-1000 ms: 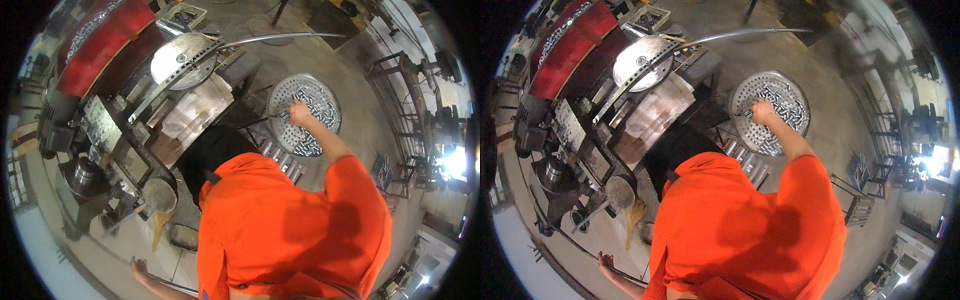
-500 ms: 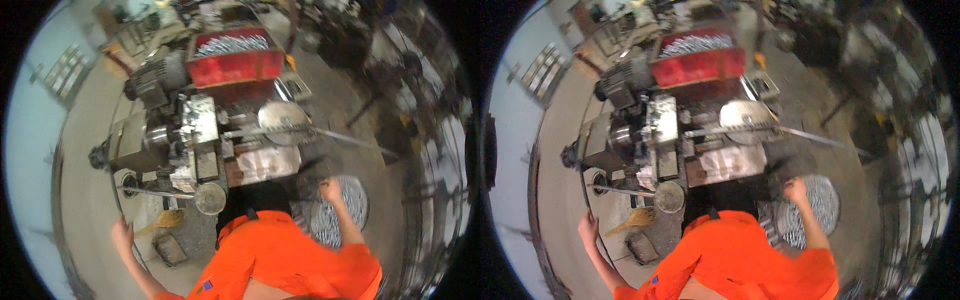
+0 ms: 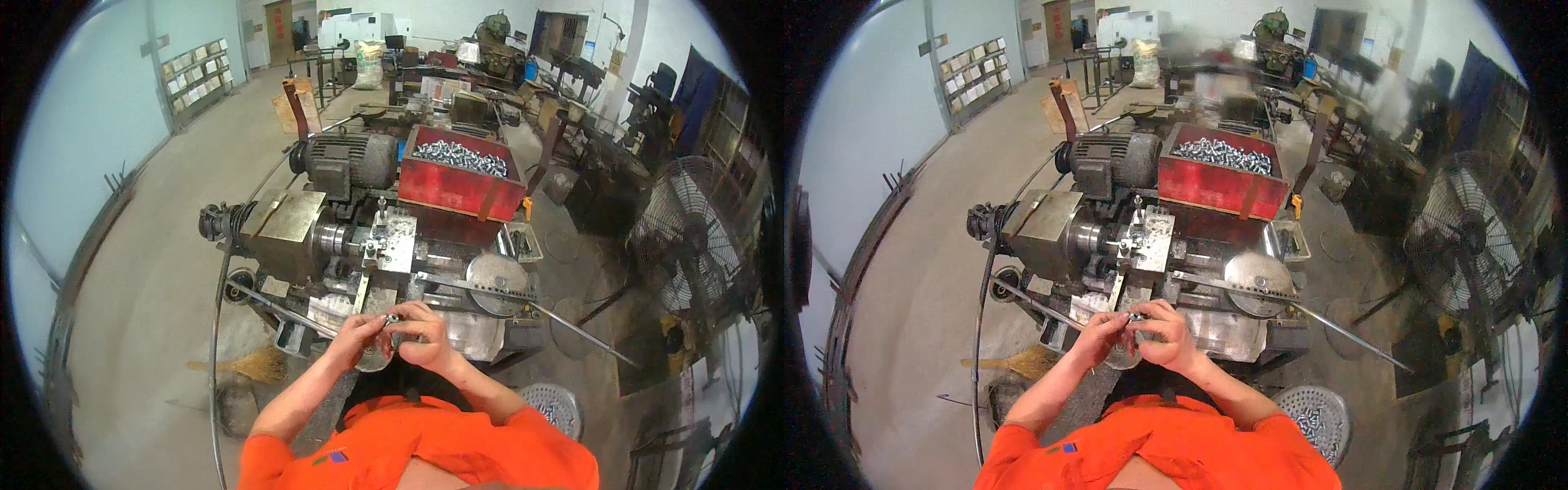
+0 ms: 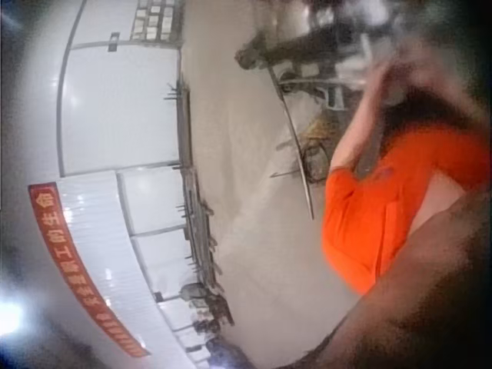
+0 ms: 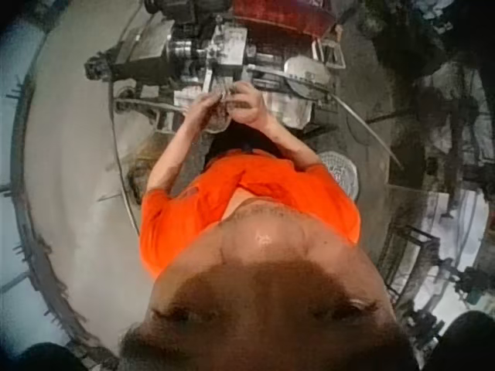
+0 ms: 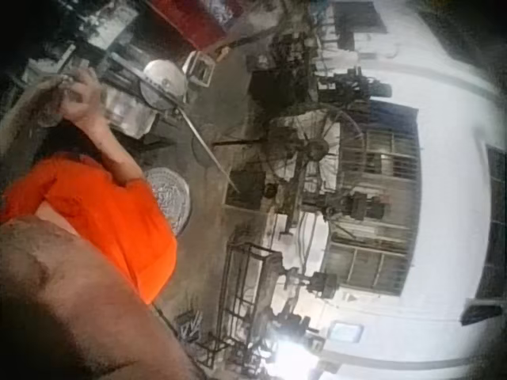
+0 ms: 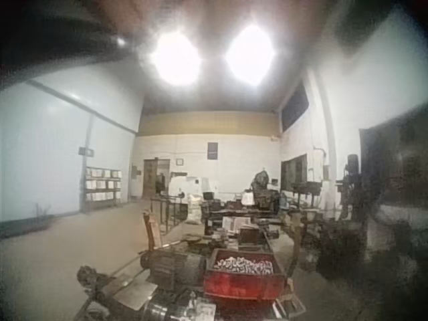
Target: The person operates a metal turning machine, inserting metal rods into the chuck, engaging the cutting tool, and collecting the finished parts into a perforated metal basket. The person repeats this cycle continuously throughout the clip.
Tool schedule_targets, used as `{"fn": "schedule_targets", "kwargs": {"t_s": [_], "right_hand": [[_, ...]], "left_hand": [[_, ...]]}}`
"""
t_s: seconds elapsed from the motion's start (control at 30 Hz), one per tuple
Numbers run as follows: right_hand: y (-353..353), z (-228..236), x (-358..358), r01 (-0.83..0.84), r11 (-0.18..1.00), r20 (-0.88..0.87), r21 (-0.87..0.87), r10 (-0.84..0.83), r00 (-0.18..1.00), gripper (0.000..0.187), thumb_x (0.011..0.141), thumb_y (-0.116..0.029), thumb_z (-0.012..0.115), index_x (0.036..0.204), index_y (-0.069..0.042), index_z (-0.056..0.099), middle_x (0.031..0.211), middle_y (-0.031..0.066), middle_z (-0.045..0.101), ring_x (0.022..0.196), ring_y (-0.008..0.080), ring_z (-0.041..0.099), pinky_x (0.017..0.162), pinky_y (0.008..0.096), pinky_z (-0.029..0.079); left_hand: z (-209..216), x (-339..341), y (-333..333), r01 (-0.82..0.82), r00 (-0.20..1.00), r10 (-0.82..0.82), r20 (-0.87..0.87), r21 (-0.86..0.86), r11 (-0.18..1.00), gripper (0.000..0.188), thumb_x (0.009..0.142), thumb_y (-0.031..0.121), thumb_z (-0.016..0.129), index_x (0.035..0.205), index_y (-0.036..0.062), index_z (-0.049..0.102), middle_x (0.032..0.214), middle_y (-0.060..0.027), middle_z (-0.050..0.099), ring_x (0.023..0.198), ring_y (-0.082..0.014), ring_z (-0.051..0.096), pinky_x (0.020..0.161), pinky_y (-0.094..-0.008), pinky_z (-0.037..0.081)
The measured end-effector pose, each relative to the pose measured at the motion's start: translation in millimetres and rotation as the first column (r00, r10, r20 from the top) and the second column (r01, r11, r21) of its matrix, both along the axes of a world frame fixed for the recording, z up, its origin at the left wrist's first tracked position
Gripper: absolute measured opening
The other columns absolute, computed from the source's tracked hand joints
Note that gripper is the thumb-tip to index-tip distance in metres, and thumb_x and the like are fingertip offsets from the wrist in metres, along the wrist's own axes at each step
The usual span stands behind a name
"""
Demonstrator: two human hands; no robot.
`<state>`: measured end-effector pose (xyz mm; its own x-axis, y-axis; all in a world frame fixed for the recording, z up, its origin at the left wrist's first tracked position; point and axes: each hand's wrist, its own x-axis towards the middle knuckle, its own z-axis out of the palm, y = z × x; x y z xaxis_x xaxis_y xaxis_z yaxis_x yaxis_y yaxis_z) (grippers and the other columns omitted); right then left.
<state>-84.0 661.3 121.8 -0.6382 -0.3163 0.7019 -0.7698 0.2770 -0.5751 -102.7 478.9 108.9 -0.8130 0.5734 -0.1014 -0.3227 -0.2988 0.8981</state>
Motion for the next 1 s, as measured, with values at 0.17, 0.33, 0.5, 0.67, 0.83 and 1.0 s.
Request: {"fn": "schedule_targets", "kwargs": {"t_s": [0.17, 0.33, 0.5, 0.67, 0.83, 1.0], "right_hand": [[-13.4, -8.8, 0.9, 0.004, 0.999, 0.055, -0.041, -0.002, 0.998, 0.030, 0.055, -0.009, 0.059, 0.083, -0.003, 0.066, 0.099, 0.0150, 0.061, 0.090, 0.0316, 0.057, 0.078, 0.0365, 0.046], [-19.2, -2.2, -1.0, 0.103, 0.986, -0.143, 0.128, -0.085, 0.986, 0.029, 0.056, -0.014, 0.060, 0.083, -0.004, 0.065, 0.096, 0.0136, 0.061, 0.082, 0.0308, 0.058, 0.070, 0.0370, 0.048], [-29.8, 0.7, -8.3, 0.088, 0.957, -0.176, 0.275, -0.040, 0.984, 0.029, 0.054, -0.017, 0.061, 0.079, -0.004, 0.063, 0.091, 0.0122, 0.059, 0.075, 0.0292, 0.055, 0.065, 0.0372, 0.047], [-37.7, 6.5, -36.6, -0.101, 0.912, -0.012, 0.398, 0.116, 0.993, 0.029, 0.053, -0.017, 0.062, 0.079, -0.003, 0.063, 0.091, 0.0138, 0.059, 0.078, 0.0301, 0.054, 0.069, 0.0383, 0.047], [-49.5, 19.4, -114.0, -0.009, 0.831, -0.152, 0.556, 0.113, 0.982, 0.027, 0.054, -0.018, 0.063, 0.078, -0.005, 0.067, 0.092, 0.0148, 0.061, 0.081, 0.0320, 0.055, 0.072, 0.0411, 0.047], [-72.6, 1.8, -209.1, 0.224, 0.497, -0.071, 0.838, -0.309, 0.949, 0.026, 0.053, -0.019, 0.062, 0.072, -0.002, 0.068, 0.078, 0.0192, 0.063, 0.089, 0.0326, 0.059, 0.081, 0.0382, 0.048]], "left_hand": [[-6.2, 3.4, -4.7, -0.029, 0.998, 0.024, 0.049, 0.102, 0.994, 0.038, 0.092, 0.033, 0.049, 0.078, -0.0008, 0.061, 0.067, -0.0094, 0.061, 0.059, -0.0178, 0.060, 0.058, -0.0289, 0.048], [-1.6, -3.2, -11.0, -0.253, 0.939, 0.189, -0.287, -0.202, 0.946, 0.025, 0.084, 0.023, 0.064, 0.075, -0.0001, 0.061, 0.060, -0.0018, 0.057, 0.053, -0.0095, 0.055, 0.050, -0.0231, 0.043], [9.8, -9.4, -21.2, -0.421, 0.806, 0.149, -0.572, -0.379, 0.824, 0.034, 0.076, 0.025, 0.070, 0.061, -0.0016, 0.056, 0.051, -0.0016, 0.050, 0.051, -0.0056, 0.044, 0.044, -0.0253, 0.035], [10.4, -21.5, -43.3, -0.440, 0.820, 0.111, -0.562, -0.494, 0.750, 0.025, 0.081, 0.022, 0.067, 0.072, -0.0009, 0.062, 0.058, -0.0002, 0.057, 0.052, -0.0050, 0.051, 0.045, -0.0229, 0.038], [42.1, -22.8, -123.3, -0.582, 0.808, 0.377, -0.453, -0.509, 0.635, 0.020, 0.084, 0.018, 0.061, 0.092, -0.0007, 0.063, 0.071, -0.0046, 0.062, 0.053, -0.0096, 0.056, 0.046, -0.0229, 0.044], [18.8, 5.2, -259.8, -0.851, 0.512, 0.516, -0.687, -0.490, 0.192, 0.018, 0.084, 0.006, 0.052, 0.099, -0.0015, 0.057, 0.060, -0.0032, 0.054, 0.050, -0.0095, 0.051, 0.048, -0.0247, 0.043]]}}
